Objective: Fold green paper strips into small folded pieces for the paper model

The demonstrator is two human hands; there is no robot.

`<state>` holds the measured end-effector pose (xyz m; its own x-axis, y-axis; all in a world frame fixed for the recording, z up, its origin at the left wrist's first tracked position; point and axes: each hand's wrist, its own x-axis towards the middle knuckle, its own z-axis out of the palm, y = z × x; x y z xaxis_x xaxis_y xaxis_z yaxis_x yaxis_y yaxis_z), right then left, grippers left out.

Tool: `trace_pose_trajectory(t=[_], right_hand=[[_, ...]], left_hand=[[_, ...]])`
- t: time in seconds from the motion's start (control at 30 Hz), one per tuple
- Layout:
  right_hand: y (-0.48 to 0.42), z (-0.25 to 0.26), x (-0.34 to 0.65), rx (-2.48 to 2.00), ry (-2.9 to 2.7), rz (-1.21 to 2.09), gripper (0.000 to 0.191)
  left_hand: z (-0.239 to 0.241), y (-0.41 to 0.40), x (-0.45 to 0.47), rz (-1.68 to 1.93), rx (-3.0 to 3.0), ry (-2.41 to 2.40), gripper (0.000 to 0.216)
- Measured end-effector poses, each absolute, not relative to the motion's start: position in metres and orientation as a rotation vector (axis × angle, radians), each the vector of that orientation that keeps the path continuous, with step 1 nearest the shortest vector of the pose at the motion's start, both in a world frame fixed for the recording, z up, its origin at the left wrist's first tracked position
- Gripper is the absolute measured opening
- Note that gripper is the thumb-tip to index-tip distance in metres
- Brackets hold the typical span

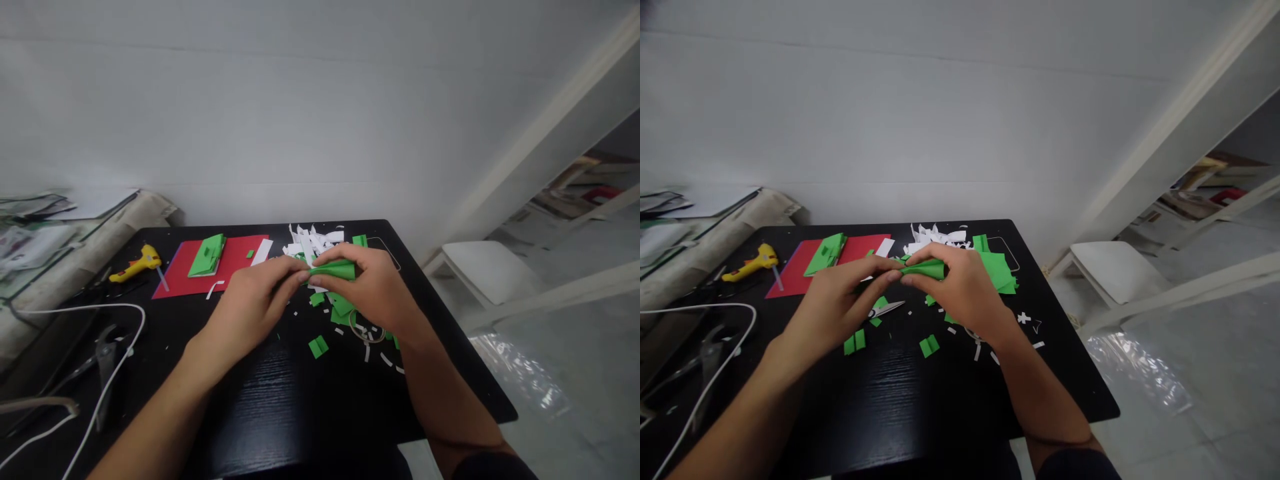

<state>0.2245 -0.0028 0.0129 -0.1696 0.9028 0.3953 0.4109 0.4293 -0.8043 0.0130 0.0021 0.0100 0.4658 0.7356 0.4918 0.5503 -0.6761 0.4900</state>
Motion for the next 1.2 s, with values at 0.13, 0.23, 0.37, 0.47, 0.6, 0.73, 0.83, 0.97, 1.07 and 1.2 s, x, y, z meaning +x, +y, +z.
trace_pose_trajectory(t=[0.13, 0.23, 0.37, 0.47, 0.6, 0.73, 0.83, 0.97, 1.07, 1.2], right_hand=[[-0.003, 0.013, 0.224, -1.055, -1.527, 0.856, 0.024], [-0.004, 0.016, 0.223, -0.984, -1.358, 0.922, 0.022], [-0.006, 0.020, 0.220, -0.969, -1.273, 0.871, 0.014], [-0.008, 0.019, 0.218, -0.967, -1.278, 0.842, 0.012], [-0.012, 0.015, 0.211, -0.929, -1.368, 0.839, 0.010], [-0.014, 0.012, 0.204, -0.885, -1.395, 0.869, 0.011], [-0.015, 0.011, 0.202, -0.861, -1.365, 0.891, 0.017], [-0.017, 0.012, 0.202, -0.823, -1.345, 0.936, 0.020], [-0.019, 0.014, 0.202, -0.764, -1.354, 0.981, 0.021], [-0.019, 0.014, 0.202, -0.766, -1.361, 0.990, 0.021]], left_hand=[[0.007, 0.002, 0.011, 1.089, 2.266, 1.141, 0.014], [0.006, 0.001, 0.009, 1.141, 2.131, 1.125, 0.012], [0.006, 0.001, 0.011, 1.132, 2.026, 1.067, 0.010], [0.008, 0.001, 0.013, 1.088, 2.023, 1.048, 0.010], [0.010, 0.000, 0.014, 1.127, 2.054, 1.016, 0.011], [0.010, -0.003, 0.016, 1.200, 2.011, 0.928, 0.011], [0.011, -0.005, 0.017, 1.239, 1.986, 0.929, 0.012], [0.010, -0.008, 0.018, 1.273, 1.922, 0.974, 0.017], [0.010, -0.009, 0.018, 1.286, 1.863, 0.956, 0.018], [0.010, -0.008, 0.019, 1.304, 1.816, 0.917, 0.014]])
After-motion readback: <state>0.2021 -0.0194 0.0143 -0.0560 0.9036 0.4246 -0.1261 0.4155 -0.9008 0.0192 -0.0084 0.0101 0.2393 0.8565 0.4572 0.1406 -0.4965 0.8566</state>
